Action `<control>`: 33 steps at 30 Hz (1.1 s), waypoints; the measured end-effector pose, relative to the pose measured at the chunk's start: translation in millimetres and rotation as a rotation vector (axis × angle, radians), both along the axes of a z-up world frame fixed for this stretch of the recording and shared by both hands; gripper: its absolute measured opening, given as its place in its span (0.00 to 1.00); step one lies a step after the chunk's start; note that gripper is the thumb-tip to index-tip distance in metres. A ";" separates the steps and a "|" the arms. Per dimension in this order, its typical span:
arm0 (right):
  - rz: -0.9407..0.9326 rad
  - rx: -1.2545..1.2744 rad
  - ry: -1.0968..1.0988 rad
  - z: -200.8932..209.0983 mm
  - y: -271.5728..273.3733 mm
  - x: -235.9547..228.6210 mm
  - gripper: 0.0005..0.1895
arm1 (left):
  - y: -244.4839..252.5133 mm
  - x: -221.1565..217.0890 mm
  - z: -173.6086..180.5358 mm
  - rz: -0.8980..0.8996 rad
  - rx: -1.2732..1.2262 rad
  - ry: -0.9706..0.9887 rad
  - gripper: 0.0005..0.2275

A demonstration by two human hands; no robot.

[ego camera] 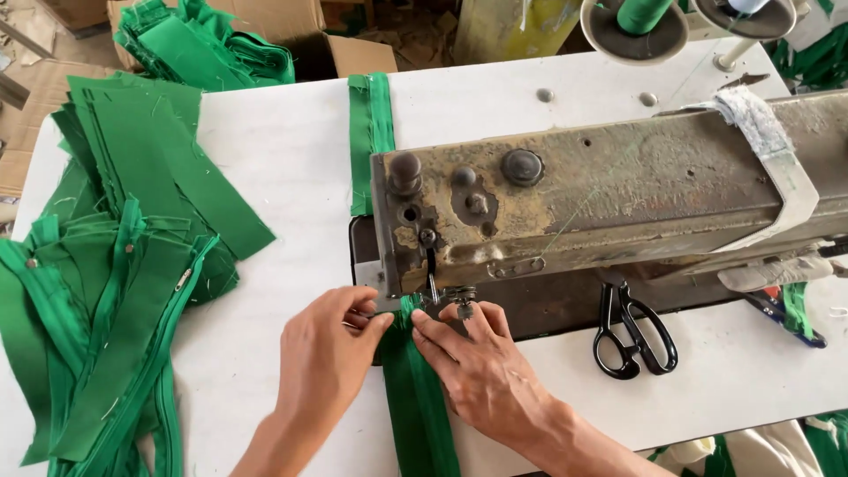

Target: Sewing green fabric strips using an industrial sewing machine in a factory setting

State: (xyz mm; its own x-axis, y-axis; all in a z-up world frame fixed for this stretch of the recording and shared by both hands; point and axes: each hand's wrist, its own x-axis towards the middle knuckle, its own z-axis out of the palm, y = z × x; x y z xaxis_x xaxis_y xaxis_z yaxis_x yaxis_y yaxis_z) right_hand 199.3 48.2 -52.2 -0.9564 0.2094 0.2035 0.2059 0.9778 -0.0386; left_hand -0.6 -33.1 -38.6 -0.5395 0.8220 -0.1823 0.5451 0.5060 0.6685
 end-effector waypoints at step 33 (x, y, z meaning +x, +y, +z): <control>-0.112 -0.131 0.140 -0.5 -3.2 2.6 0.17 | -37.2 -3.9 -24.6 -0.478 0.463 0.556 0.17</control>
State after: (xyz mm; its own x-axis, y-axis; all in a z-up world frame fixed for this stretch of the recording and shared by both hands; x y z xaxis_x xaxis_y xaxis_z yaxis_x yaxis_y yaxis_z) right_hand 202.0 45.1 -52.7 -0.8902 0.3457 0.2968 0.2962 0.9341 -0.1994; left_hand -4.4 -70.3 -63.2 -0.0290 0.9097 0.4143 0.9388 -0.1175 0.3238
